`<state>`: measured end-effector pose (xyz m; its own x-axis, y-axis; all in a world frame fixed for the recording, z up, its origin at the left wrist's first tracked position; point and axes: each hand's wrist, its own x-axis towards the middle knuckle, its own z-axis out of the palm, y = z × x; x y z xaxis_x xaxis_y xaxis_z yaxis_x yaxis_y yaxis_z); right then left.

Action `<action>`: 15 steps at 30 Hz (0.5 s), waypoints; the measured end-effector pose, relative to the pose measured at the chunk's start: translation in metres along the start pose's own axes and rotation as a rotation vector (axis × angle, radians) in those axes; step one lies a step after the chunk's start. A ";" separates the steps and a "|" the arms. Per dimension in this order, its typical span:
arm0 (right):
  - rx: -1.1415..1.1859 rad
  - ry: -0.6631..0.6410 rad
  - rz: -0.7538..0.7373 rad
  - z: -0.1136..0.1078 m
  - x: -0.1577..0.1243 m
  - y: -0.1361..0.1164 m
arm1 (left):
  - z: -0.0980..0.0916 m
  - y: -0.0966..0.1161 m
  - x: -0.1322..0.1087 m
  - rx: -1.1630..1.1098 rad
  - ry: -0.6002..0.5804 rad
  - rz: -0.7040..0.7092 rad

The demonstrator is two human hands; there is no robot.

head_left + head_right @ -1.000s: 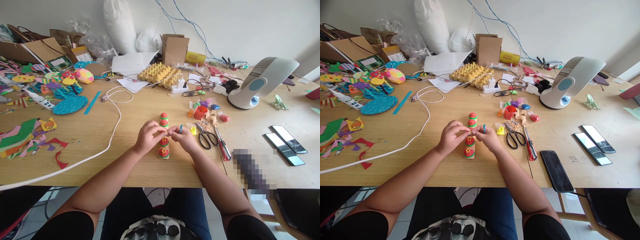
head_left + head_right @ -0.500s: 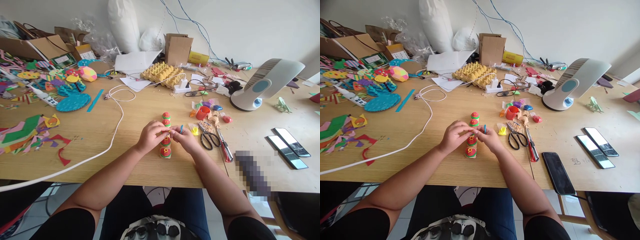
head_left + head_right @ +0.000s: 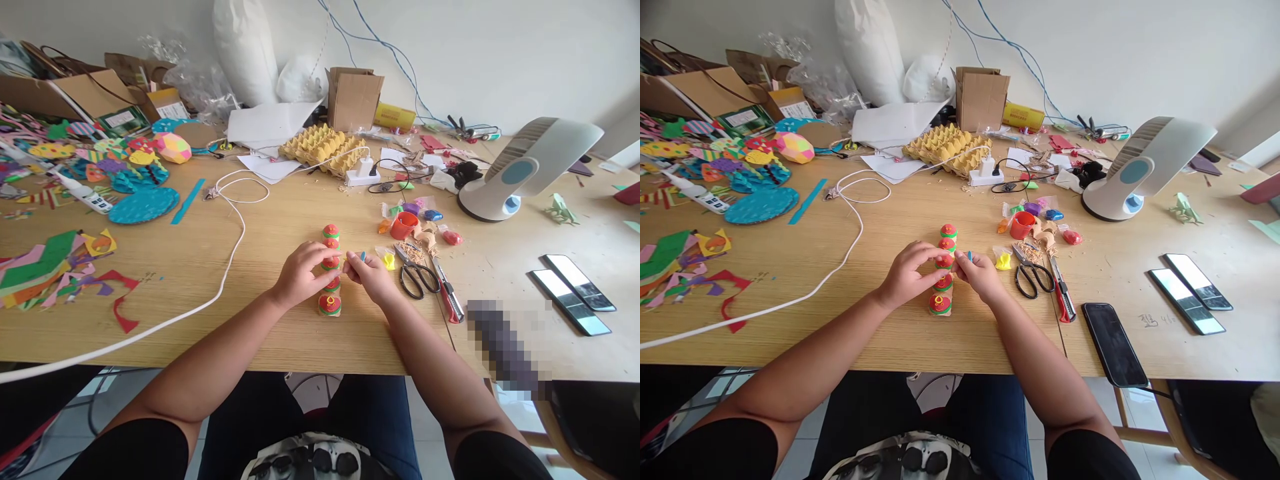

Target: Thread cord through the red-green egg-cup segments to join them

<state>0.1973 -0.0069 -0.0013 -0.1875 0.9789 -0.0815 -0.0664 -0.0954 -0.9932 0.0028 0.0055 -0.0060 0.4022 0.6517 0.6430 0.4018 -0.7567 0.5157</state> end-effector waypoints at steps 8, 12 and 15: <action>0.054 -0.022 -0.009 -0.006 0.005 0.006 | 0.000 -0.002 0.000 0.012 0.011 -0.003; 0.049 -0.033 -0.026 -0.006 0.005 0.006 | 0.001 -0.002 0.000 0.011 0.000 0.016; 0.054 -0.027 -0.030 -0.005 0.004 0.006 | 0.001 -0.002 0.001 0.010 -0.015 0.030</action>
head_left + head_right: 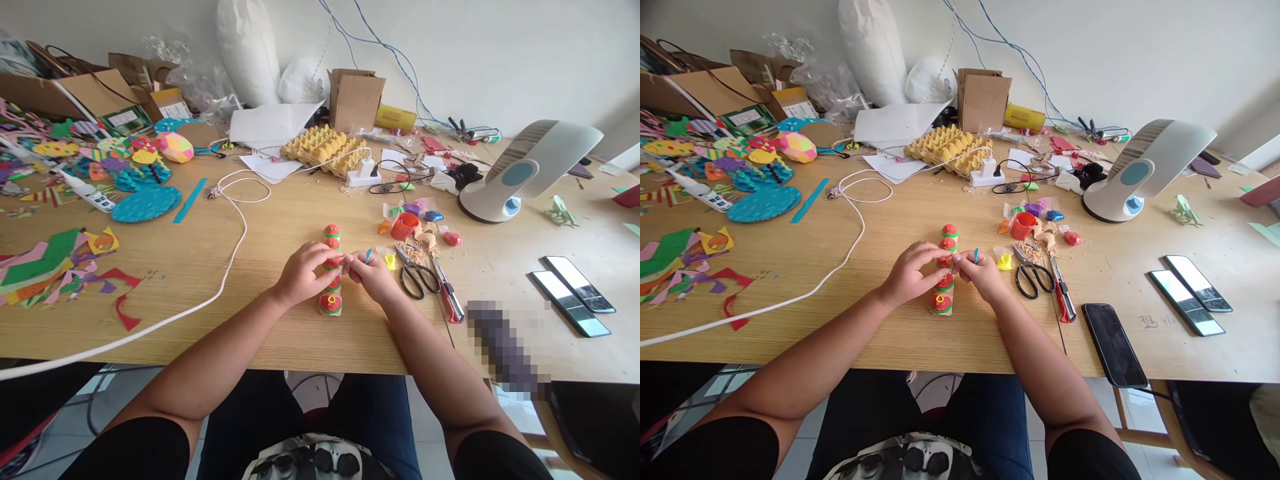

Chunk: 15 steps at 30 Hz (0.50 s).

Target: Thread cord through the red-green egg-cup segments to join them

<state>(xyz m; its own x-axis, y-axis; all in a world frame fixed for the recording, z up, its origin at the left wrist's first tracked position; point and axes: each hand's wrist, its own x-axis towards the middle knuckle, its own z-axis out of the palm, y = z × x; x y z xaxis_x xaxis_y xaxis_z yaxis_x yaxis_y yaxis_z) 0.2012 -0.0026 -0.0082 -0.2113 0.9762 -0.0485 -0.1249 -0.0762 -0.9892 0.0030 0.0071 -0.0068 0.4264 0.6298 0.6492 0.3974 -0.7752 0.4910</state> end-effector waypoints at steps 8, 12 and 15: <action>-0.046 -0.021 -0.006 0.002 -0.001 -0.003 | 0.000 -0.001 0.000 0.025 0.006 -0.009; -0.045 -0.036 0.012 0.004 -0.002 -0.007 | 0.002 -0.004 0.000 0.056 0.060 0.017; -0.059 -0.056 0.009 0.005 -0.003 -0.008 | 0.003 -0.005 0.000 0.075 0.087 0.053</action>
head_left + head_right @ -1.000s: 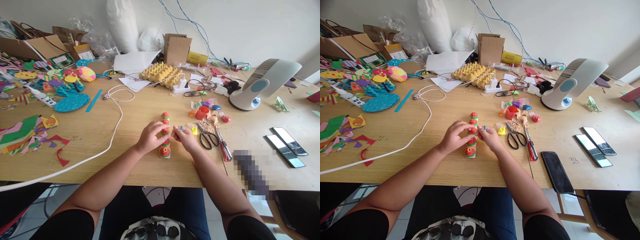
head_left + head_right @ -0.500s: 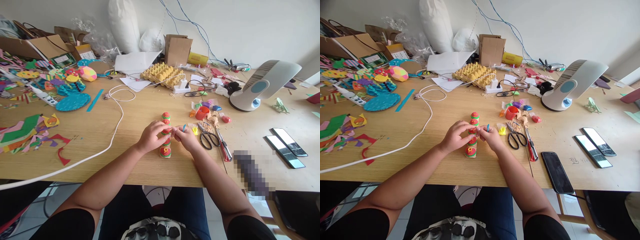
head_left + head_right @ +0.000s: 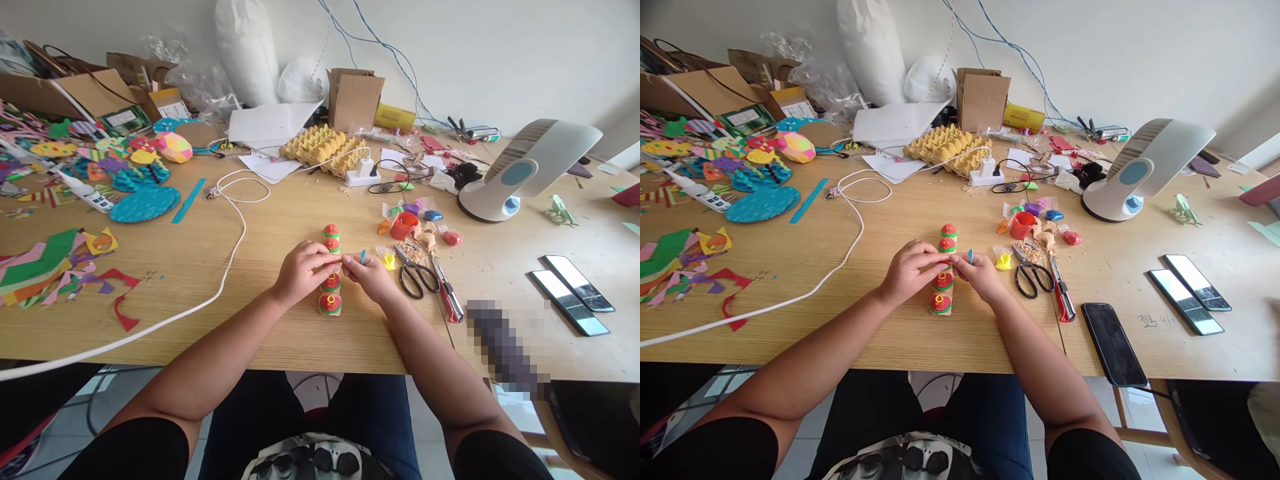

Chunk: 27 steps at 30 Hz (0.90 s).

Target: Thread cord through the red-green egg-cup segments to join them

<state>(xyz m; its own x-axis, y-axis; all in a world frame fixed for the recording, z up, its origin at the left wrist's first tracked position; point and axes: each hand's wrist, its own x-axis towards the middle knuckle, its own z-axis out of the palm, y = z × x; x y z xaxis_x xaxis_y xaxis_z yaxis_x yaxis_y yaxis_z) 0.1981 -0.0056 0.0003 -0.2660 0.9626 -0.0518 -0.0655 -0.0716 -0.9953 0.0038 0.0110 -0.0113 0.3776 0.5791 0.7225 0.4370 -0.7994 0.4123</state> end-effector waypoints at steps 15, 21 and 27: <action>0.046 -0.141 -0.013 0.004 -0.003 0.002 | -0.002 0.005 0.002 -0.017 0.060 -0.024; 0.136 -0.052 0.005 -0.002 0.000 0.006 | -0.005 0.007 0.003 -0.073 0.083 -0.083; 0.121 -0.039 0.014 -0.003 0.001 0.007 | -0.007 0.004 0.003 -0.118 0.097 -0.150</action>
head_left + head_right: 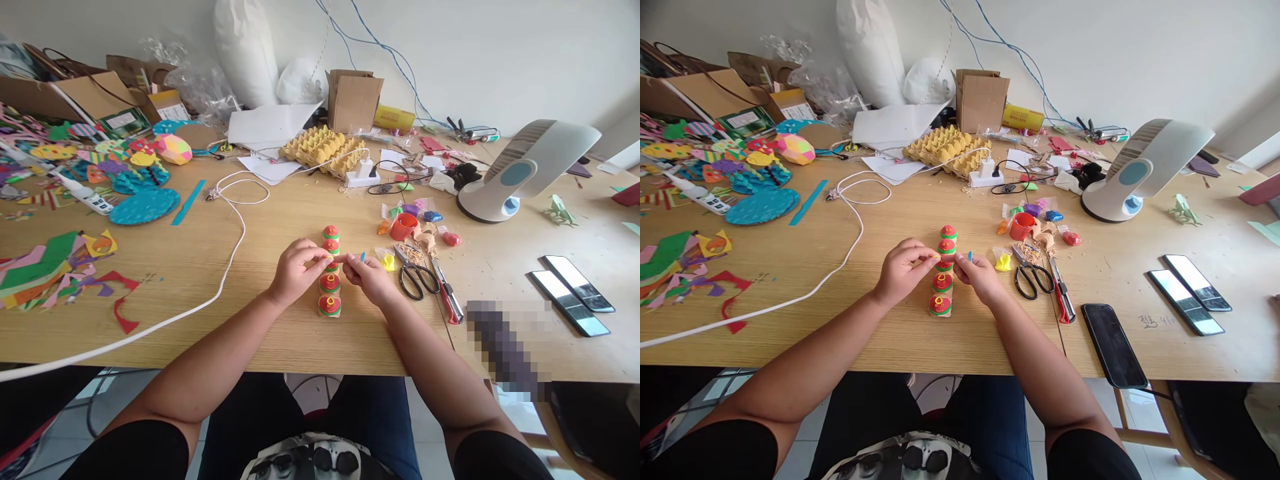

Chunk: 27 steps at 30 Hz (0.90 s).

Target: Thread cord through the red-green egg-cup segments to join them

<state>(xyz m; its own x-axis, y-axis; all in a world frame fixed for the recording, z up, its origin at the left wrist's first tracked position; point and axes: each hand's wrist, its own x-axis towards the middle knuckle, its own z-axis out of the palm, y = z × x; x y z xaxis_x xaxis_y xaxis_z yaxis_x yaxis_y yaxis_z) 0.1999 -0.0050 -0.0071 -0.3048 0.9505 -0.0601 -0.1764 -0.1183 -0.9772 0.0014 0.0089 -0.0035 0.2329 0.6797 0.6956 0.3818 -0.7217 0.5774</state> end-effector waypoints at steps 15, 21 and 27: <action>0.069 0.061 0.054 0.005 -0.001 -0.002 | 0.002 -0.003 -0.003 0.290 -0.078 0.263; 0.090 0.031 0.022 0.006 -0.002 -0.006 | 0.005 -0.003 -0.004 0.229 -0.093 0.218; 0.008 0.058 0.019 0.003 -0.001 -0.002 | 0.004 -0.004 -0.003 0.209 -0.108 0.165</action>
<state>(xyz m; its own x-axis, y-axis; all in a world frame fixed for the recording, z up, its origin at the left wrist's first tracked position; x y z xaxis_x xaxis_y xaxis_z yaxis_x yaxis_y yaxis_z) 0.1974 -0.0063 -0.0045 -0.2534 0.9632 -0.0901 -0.1787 -0.1381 -0.9742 0.0025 0.0098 -0.0096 0.3972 0.5734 0.7166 0.5039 -0.7889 0.3519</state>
